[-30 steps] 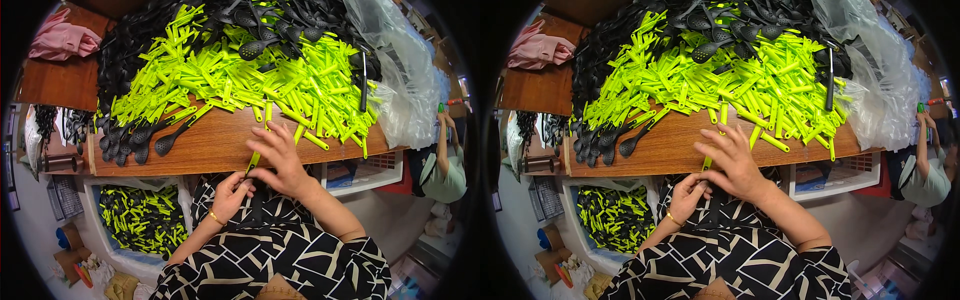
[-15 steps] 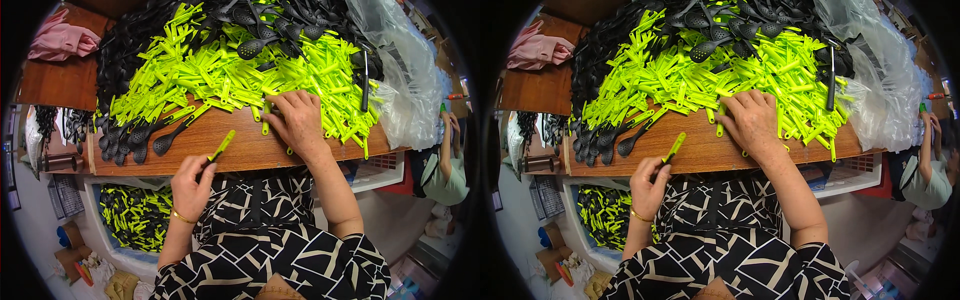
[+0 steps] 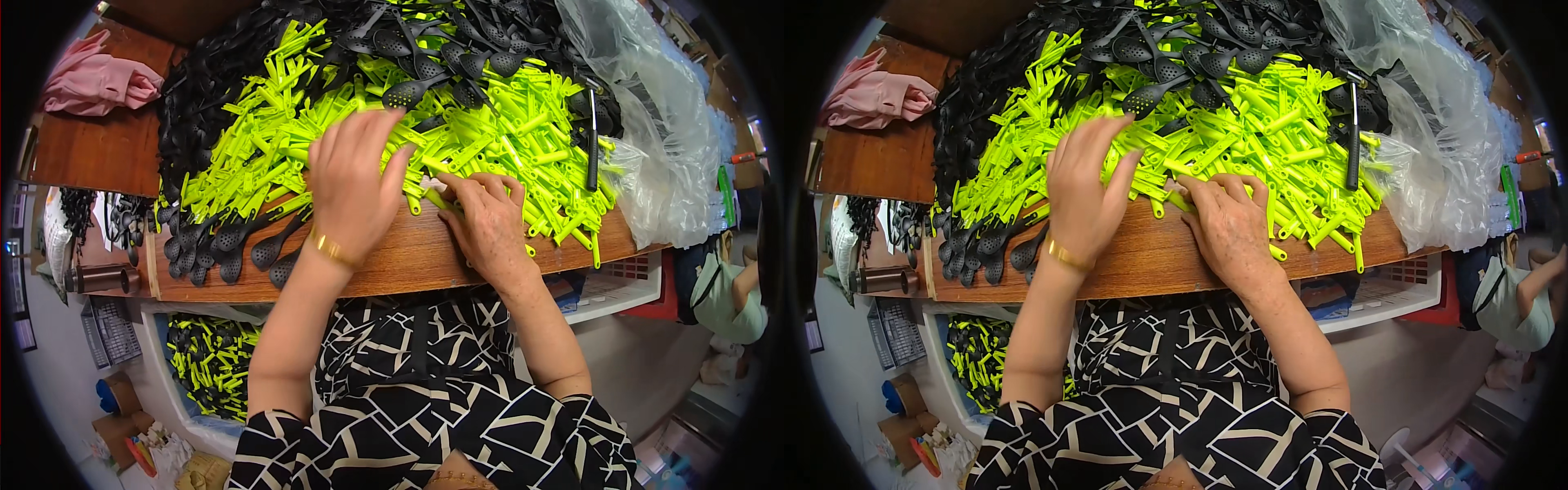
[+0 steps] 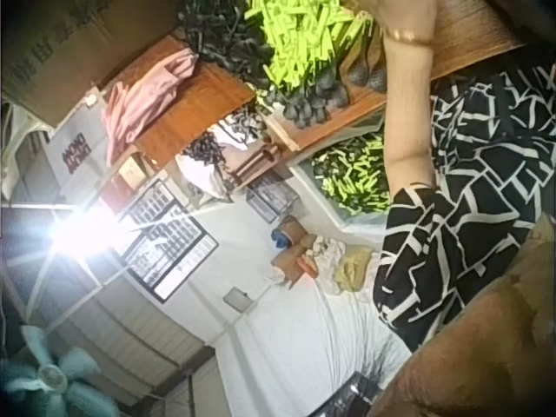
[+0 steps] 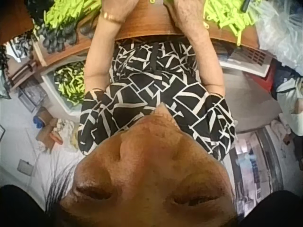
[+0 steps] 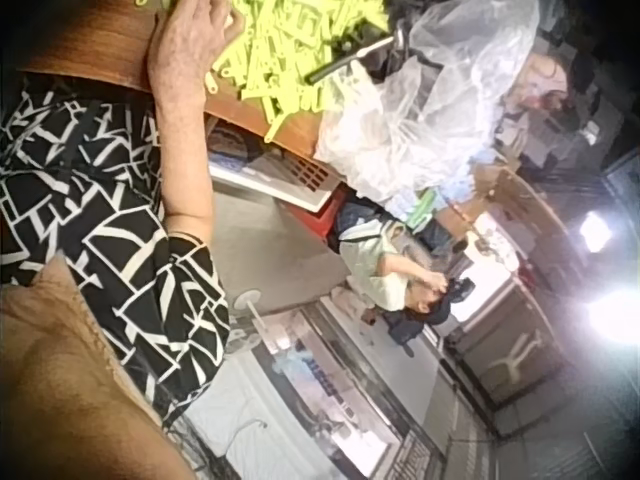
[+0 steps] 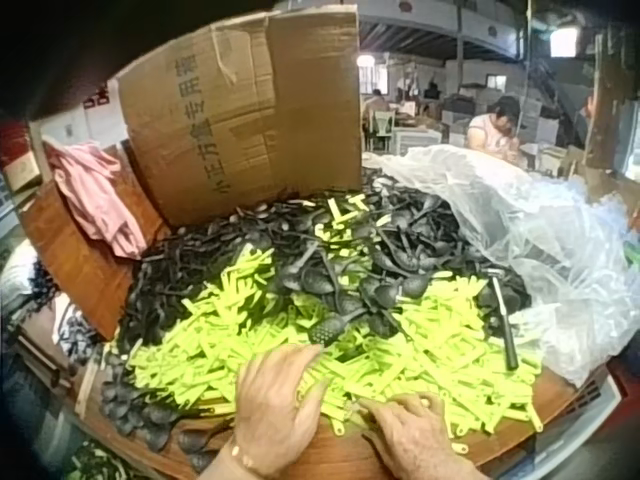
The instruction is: The person assembles kitchen utensils by inserting neon green plastic handles into black slotted spoon heads. They repeatedly pick a handle and a spoon head, align them, and press them together, then place the completed utensil on the table. The process is continuous and repetitive throughout the clip.
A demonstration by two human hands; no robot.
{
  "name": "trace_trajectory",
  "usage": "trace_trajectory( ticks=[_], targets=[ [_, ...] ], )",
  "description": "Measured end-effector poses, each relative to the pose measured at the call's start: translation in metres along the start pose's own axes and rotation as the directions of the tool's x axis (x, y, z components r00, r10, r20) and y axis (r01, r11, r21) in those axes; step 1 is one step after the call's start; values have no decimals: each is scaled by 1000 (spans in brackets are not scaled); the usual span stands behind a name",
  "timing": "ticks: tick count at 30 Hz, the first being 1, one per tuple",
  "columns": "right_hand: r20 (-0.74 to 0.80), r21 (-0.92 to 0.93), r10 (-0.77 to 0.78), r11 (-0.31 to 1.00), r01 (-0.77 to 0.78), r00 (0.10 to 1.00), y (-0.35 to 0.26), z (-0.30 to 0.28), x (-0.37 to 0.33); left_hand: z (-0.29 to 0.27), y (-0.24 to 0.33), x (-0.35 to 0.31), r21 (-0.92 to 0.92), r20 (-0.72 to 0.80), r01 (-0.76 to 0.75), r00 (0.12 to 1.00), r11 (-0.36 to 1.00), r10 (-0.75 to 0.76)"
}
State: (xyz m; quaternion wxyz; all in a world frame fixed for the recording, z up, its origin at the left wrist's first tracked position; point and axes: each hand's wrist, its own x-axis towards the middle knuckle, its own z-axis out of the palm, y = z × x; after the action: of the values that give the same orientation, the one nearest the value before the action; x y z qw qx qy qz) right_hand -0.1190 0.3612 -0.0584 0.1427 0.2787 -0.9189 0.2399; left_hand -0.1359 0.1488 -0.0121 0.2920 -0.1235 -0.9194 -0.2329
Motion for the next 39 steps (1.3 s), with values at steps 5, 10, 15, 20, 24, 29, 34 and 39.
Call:
trace_trajectory(
  ticks=[5, 10, 15, 20, 24, 29, 34, 39],
  targets=[
    [98, 1, -68, 998, 68, 993, 3, -3, 4, 69, -9, 75, 237, 113, -14, 993, 971, -13],
    [253, 86, -165, 985, 148, 953, 7, -15, 9, 82, -18, 80, 305, 202, -7, 978, 952, -57],
    [119, 112, -235, 969, 222, 965, 13, -5, -1, 25, -23, 23, -50, 163, 122, 980, 991, -113],
    [-94, 213, -126, 967, 144, 988, 20, -17, -2, -14, -17, -51, -369, 401, 453, 865, 812, -300],
    [-112, 394, -187, 893, 217, 976, 15, -32, 11, -26, 8, -76, -385, 449, 496, 837, 778, -312],
    [-29, 405, -294, 870, 280, 955, 14, -32, 14, -30, 23, -79, -303, 405, 344, 891, 889, -207],
    [6, 444, -251, 868, 222, 968, 16, -29, 8, -38, 27, -78, -293, 390, 208, 917, 933, -82],
    [-42, 312, -301, 902, 298, 953, 1, -31, -5, -48, 35, -92, -332, 414, 204, 909, 921, -52]
  ],
)
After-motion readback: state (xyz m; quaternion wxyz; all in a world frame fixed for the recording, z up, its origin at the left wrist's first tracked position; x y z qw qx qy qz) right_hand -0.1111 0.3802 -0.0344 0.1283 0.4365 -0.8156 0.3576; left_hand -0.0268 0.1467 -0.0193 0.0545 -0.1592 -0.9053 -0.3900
